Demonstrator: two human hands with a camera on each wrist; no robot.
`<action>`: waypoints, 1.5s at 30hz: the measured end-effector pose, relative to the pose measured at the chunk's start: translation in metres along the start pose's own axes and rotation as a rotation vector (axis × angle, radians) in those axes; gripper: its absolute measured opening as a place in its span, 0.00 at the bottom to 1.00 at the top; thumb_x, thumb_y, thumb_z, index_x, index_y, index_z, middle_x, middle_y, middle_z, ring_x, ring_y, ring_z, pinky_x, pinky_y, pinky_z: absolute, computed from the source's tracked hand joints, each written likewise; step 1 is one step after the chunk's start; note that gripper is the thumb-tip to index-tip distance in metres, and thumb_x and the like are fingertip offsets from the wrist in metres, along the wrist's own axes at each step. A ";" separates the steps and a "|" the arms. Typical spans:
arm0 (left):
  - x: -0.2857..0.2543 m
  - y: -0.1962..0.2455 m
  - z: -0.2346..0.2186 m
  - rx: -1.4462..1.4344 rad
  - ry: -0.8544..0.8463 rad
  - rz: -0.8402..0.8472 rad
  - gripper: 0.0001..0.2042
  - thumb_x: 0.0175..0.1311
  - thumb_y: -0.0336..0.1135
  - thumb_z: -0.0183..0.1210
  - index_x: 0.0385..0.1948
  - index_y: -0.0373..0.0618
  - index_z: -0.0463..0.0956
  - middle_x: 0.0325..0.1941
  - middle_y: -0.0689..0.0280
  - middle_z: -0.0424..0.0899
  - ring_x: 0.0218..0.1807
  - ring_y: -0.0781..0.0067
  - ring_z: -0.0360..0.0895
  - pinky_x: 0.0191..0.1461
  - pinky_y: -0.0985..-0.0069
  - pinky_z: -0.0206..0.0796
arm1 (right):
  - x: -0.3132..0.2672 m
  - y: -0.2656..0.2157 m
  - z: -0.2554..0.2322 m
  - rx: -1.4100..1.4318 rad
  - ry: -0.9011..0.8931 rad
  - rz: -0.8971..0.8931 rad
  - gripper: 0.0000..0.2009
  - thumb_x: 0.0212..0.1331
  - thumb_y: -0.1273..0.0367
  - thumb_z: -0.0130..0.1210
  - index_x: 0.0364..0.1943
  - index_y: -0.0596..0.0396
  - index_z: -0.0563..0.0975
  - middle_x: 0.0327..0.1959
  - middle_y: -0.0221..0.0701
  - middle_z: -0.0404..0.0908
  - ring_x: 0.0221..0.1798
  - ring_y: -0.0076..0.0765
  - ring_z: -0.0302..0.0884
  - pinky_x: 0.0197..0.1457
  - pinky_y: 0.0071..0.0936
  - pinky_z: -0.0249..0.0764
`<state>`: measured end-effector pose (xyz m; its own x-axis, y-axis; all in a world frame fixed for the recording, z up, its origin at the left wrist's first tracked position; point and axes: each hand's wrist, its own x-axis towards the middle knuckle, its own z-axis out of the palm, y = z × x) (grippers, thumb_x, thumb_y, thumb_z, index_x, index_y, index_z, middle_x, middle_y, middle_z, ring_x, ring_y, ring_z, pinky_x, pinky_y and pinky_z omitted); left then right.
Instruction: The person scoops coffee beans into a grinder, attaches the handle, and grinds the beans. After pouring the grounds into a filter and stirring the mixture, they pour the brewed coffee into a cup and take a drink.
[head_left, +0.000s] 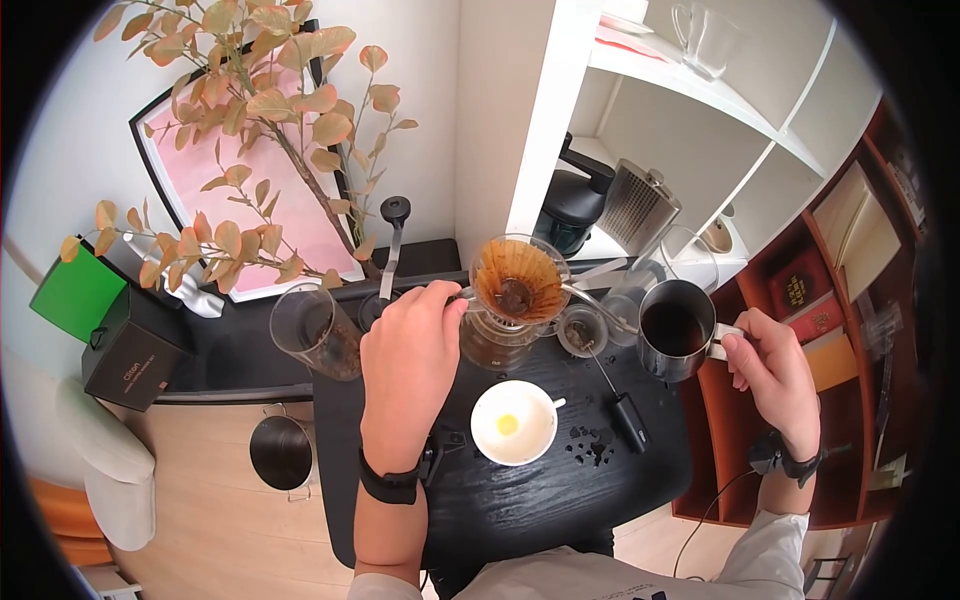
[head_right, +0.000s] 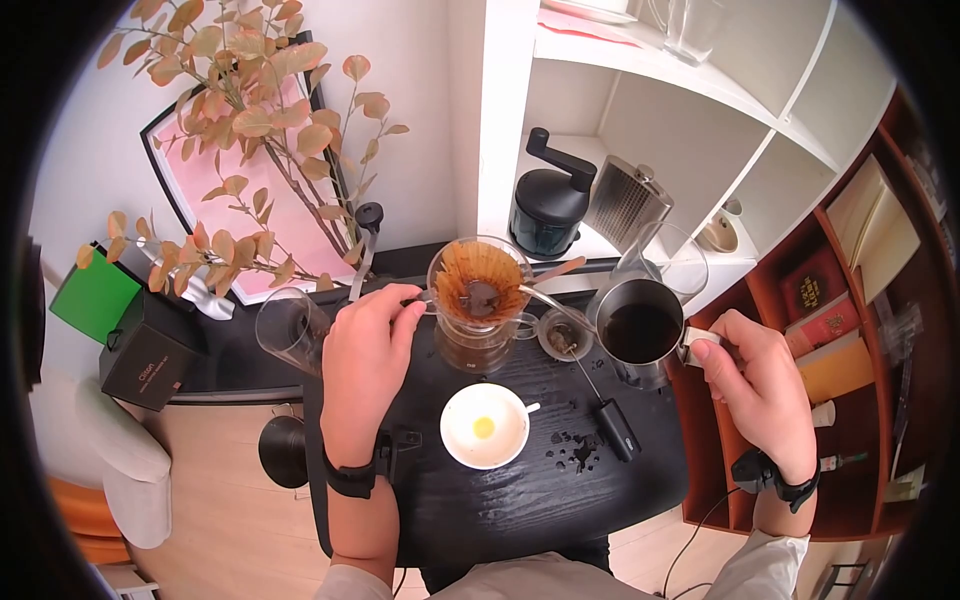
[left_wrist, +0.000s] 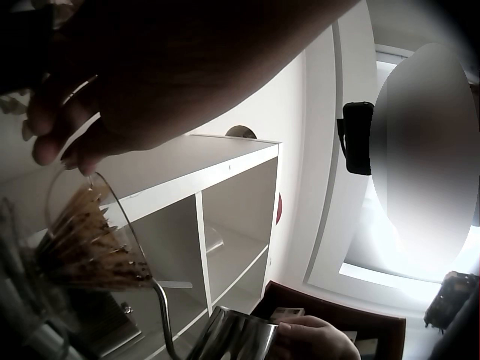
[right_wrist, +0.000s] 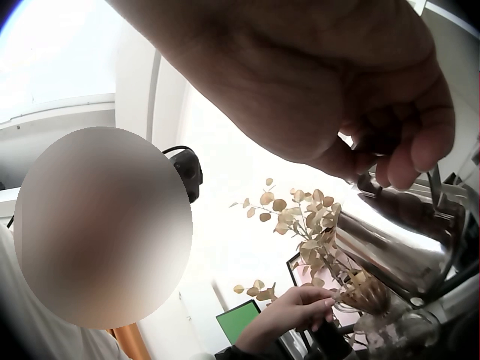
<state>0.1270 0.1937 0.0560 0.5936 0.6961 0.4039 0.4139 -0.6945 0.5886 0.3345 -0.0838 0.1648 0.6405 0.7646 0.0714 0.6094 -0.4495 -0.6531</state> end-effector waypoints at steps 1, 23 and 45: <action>0.000 0.000 0.000 0.001 -0.001 -0.002 0.07 0.72 0.36 0.64 0.43 0.44 0.85 0.39 0.57 0.89 0.39 0.47 0.87 0.41 0.57 0.78 | 0.000 0.000 0.000 -0.001 -0.003 0.002 0.14 0.76 0.67 0.58 0.32 0.61 0.75 0.20 0.27 0.76 0.22 0.20 0.71 0.26 0.23 0.67; 0.001 0.002 0.000 0.006 -0.041 -0.044 0.07 0.71 0.36 0.64 0.43 0.44 0.85 0.40 0.57 0.90 0.41 0.46 0.86 0.42 0.57 0.78 | -0.016 0.062 0.029 0.568 -0.094 0.034 0.13 0.80 0.65 0.53 0.37 0.58 0.76 0.32 0.29 0.79 0.30 0.22 0.77 0.36 0.22 0.76; 0.004 -0.005 0.000 -0.059 -0.103 -0.009 0.12 0.67 0.32 0.69 0.50 0.41 0.87 0.29 0.59 0.86 0.25 0.63 0.79 0.34 0.67 0.72 | -0.067 0.193 0.074 0.699 -0.021 0.177 0.14 0.82 0.66 0.49 0.36 0.58 0.76 0.34 0.30 0.79 0.37 0.27 0.80 0.46 0.28 0.78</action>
<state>0.1278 0.2004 0.0543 0.6594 0.6774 0.3261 0.3801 -0.6746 0.6329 0.3745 -0.1870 -0.0216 0.6888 0.7194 -0.0898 0.0517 -0.1723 -0.9837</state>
